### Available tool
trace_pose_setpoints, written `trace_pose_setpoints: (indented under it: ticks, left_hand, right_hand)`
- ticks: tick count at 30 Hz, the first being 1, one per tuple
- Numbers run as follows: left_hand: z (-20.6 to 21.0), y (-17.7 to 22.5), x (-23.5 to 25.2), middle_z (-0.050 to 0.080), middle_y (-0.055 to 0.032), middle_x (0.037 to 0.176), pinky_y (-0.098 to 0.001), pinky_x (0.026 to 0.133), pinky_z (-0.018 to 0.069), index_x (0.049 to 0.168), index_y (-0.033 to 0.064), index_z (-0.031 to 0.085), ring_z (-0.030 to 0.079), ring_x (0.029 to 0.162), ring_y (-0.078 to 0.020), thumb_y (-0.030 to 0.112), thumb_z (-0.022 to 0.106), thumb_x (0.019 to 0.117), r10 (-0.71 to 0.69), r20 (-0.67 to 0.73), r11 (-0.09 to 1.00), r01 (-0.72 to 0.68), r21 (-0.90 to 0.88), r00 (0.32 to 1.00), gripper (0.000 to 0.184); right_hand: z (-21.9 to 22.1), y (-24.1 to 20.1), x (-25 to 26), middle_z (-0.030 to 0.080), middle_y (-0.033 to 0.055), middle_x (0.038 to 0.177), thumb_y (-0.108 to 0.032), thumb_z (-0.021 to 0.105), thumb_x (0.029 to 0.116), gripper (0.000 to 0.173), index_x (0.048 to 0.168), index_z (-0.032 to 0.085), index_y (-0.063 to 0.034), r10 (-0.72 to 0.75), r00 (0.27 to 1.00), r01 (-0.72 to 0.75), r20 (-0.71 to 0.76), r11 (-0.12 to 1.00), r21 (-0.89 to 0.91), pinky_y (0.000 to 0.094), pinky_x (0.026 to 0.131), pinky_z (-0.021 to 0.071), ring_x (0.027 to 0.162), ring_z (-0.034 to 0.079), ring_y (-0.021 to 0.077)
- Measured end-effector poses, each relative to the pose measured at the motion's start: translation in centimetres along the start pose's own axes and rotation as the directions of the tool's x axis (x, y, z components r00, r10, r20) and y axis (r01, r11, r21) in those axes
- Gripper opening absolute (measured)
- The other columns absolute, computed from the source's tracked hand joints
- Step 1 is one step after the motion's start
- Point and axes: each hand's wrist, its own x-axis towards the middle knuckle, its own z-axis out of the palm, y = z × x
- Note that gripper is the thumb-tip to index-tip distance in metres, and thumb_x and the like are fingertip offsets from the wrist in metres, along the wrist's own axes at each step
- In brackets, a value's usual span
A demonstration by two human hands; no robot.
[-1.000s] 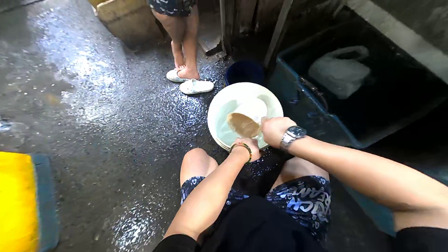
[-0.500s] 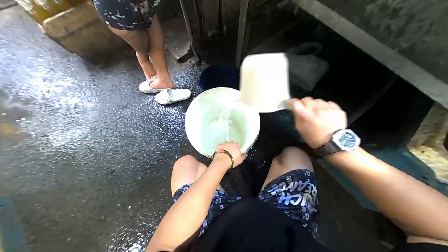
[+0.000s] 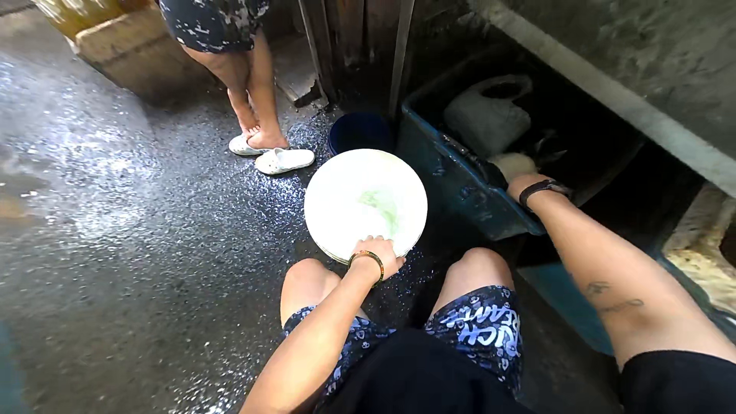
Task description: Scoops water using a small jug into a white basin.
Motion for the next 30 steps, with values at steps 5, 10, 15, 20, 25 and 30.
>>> trace_pose_setpoints:
  ticks: [5, 10, 15, 20, 25, 30]
  left_hand:
    - [0.1, -0.1, 0.2, 0.057, -0.0147, 0.146, -0.0630, 0.106, 0.0431, 0.146, 0.0148, 0.056, 0.051, 0.138, -0.0367, 0.068, 0.043, 0.0984, -0.013, -0.003, 1.000, 0.013, 0.012, 1.000, 0.072]
    - [0.2, -0.1, 0.1, 0.058, -0.0151, 0.145, -0.0628, 0.105, 0.0446, 0.143, 0.0139, 0.058, 0.051, 0.137, -0.0365, 0.067, 0.045, 0.0983, 0.005, -0.032, 1.000, -0.004, 0.023, 0.999, 0.071]
    - [0.3, -0.1, 0.0, 0.057, -0.0148, 0.145, -0.0622, 0.105, 0.0449, 0.144, 0.0152, 0.058, 0.050, 0.138, -0.0361, 0.069, 0.044, 0.0979, 0.008, -0.039, 1.000, -0.007, 0.024, 0.999, 0.073]
    - [0.3, -0.1, -0.1, 0.056, -0.0139, 0.146, -0.0625, 0.106, 0.0444, 0.145, 0.0166, 0.058, 0.050, 0.138, -0.0362, 0.070, 0.046, 0.0967, 0.005, -0.058, 1.000, -0.004, 0.005, 0.998, 0.073]
    - [0.3, -0.1, -0.1, 0.056, -0.0150, 0.146, -0.0626, 0.105, 0.0449, 0.145, 0.0150, 0.057, 0.050, 0.139, -0.0371, 0.069, 0.046, 0.0970, 0.008, -0.056, 1.000, -0.008, 0.003, 0.998, 0.073]
    - [0.2, -0.1, -0.5, 0.057, -0.0165, 0.145, -0.0637, 0.105, 0.0446, 0.144, 0.0147, 0.058, 0.050, 0.138, -0.0377, 0.069, 0.047, 0.0968, 0.016, -0.069, 1.000, -0.016, -0.003, 0.997, 0.072]
  right_hand:
    - [2.3, 2.7, 6.5, 0.062, 0.0351, 0.130, -0.034, 0.059, 0.1031, 0.050, 0.113, 0.067, 0.0143, 0.034, 0.999, -0.035, 0.009, 0.969, 0.246, 0.0684, 0.107, 0.0417, 0.129, 0.056, 0.0486]
    - [1.4, 3.6, 2.0, 0.052, 0.0051, 0.081, -0.049, 0.057, 0.1034, 0.049, 0.110, 0.064, -0.0017, 0.093, 0.986, -0.167, 0.139, 0.572, 0.803, 0.0346, 0.064, 0.0468, 0.067, 0.049, 0.0147]
    - [-2.2, 4.5, -1.6, 0.046, -0.0063, 0.068, -0.044, 0.058, 0.1039, 0.034, 0.095, 0.060, -0.0116, 0.023, 0.989, -0.145, 0.144, 0.240, 0.960, 0.0201, 0.045, 0.0365, 0.049, 0.038, 0.0031]
    - [-7.5, 5.2, -5.3, 0.050, -0.0063, 0.071, -0.041, 0.055, 0.1058, 0.030, 0.105, 0.063, -0.0120, 0.001, 1.000, -0.008, 0.007, 0.303, 0.953, 0.0199, 0.046, 0.0354, 0.051, 0.039, 0.0027]
    - [-11.5, 4.4, -8.8, 0.049, -0.0073, 0.068, -0.041, 0.055, 0.1053, 0.027, 0.105, 0.063, -0.0150, -0.096, 0.994, 0.078, -0.047, 0.353, 0.932, 0.0182, 0.043, 0.0349, 0.048, 0.038, 0.0015]
    - [-12.9, 1.4, -13.0, 0.049, -0.0074, 0.065, -0.039, 0.050, 0.1078, 0.024, 0.099, 0.057, -0.0178, -0.261, 0.965, 0.122, -0.031, 0.340, 0.932, 0.0177, 0.040, 0.0359, 0.045, 0.039, 0.0009]
